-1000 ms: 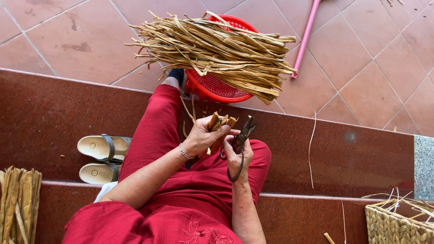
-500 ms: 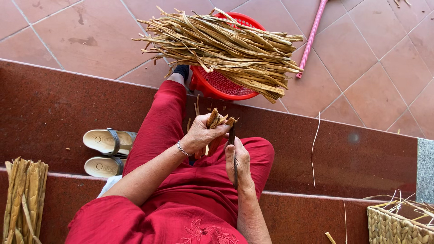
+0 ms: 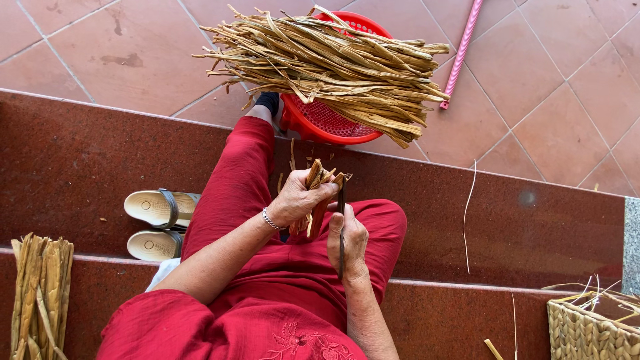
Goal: The person sits on the floor and uses shears to trim dried plant stalks. They repeatedly pick stalks from a red basket, cut them into shorter pieces, and place the trimmed pieces on the floor beside them.
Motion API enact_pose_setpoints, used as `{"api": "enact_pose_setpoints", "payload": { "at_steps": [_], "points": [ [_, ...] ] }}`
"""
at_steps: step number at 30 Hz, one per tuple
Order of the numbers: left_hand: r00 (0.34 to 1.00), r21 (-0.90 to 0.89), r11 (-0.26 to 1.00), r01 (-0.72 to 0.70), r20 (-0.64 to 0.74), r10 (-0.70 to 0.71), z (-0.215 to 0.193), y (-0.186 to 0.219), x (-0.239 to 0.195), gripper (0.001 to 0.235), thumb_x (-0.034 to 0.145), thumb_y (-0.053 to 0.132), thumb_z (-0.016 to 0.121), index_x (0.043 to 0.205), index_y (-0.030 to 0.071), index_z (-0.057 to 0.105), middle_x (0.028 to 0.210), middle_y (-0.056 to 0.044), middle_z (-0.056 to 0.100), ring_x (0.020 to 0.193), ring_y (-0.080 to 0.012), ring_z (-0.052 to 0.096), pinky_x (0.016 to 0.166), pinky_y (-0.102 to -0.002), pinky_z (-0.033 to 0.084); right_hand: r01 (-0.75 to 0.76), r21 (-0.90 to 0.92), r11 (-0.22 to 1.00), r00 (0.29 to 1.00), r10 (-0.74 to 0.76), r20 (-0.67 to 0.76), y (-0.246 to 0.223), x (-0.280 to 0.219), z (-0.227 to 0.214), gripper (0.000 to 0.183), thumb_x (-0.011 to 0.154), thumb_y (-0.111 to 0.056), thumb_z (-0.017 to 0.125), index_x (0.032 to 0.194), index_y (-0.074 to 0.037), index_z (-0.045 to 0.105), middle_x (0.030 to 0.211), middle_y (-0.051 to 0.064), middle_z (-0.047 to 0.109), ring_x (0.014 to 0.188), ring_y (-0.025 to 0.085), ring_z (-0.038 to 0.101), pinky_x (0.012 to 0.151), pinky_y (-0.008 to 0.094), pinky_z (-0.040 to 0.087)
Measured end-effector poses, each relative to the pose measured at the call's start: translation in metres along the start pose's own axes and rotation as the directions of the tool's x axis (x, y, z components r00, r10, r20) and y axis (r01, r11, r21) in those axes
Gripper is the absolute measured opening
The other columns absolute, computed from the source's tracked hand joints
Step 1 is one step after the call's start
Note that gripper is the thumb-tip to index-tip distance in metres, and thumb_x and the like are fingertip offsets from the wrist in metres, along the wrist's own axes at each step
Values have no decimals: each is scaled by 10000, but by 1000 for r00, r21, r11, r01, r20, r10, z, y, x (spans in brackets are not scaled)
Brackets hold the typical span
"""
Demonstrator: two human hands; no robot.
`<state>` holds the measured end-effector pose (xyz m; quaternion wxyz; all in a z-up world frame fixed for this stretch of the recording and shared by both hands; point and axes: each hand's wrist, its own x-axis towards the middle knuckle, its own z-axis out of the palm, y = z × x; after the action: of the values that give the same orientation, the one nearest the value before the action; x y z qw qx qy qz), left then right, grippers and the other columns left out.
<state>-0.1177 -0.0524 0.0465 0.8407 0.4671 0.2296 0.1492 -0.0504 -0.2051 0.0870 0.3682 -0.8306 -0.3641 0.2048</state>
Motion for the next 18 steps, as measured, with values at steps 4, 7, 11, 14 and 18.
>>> {"api": "enact_pose_setpoints", "payload": {
  "at_steps": [4,7,11,14,18],
  "points": [
    [1000,23,1000,10,16,-10,2,5,-4,63,962,106,713,927,53,721,771,63,643,689,-18,577,623,-226,526,131,18,991,990,-130,-50,2,0,0,883,1044,-708,135,1245,21,591,665,88,578,628,239,638,572,398,511],
    [999,19,1000,3,54,-4,3,9,-7,105,990,113,705,905,52,719,759,64,628,688,-17,570,646,-229,543,95,30,995,995,-95,-24,7,2,3,876,1027,-705,127,1194,12,602,600,65,542,575,202,619,537,379,508],
    [998,-6,1000,24,57,-24,0,7,-9,118,985,116,699,885,56,717,734,55,626,660,-24,565,587,-225,495,6,85,996,1000,-7,12,18,-1,10,853,1006,-703,120,1077,-22,630,555,17,509,503,130,569,470,322,482],
    [997,45,998,42,70,-45,-5,1,-9,166,1001,126,693,856,49,716,714,32,633,638,-38,564,552,-231,471,-23,181,983,999,28,-24,27,1,13,833,1005,-701,138,1019,-38,641,572,-12,463,478,103,476,416,293,407],
    [1000,30,999,28,-9,-28,-4,-8,-6,119,990,156,707,947,46,727,826,40,671,757,-32,600,652,-226,516,-6,388,922,997,33,-63,41,9,10,838,1030,-710,179,1111,-18,645,670,-42,466,548,71,431,459,237,390]
  ]
}}
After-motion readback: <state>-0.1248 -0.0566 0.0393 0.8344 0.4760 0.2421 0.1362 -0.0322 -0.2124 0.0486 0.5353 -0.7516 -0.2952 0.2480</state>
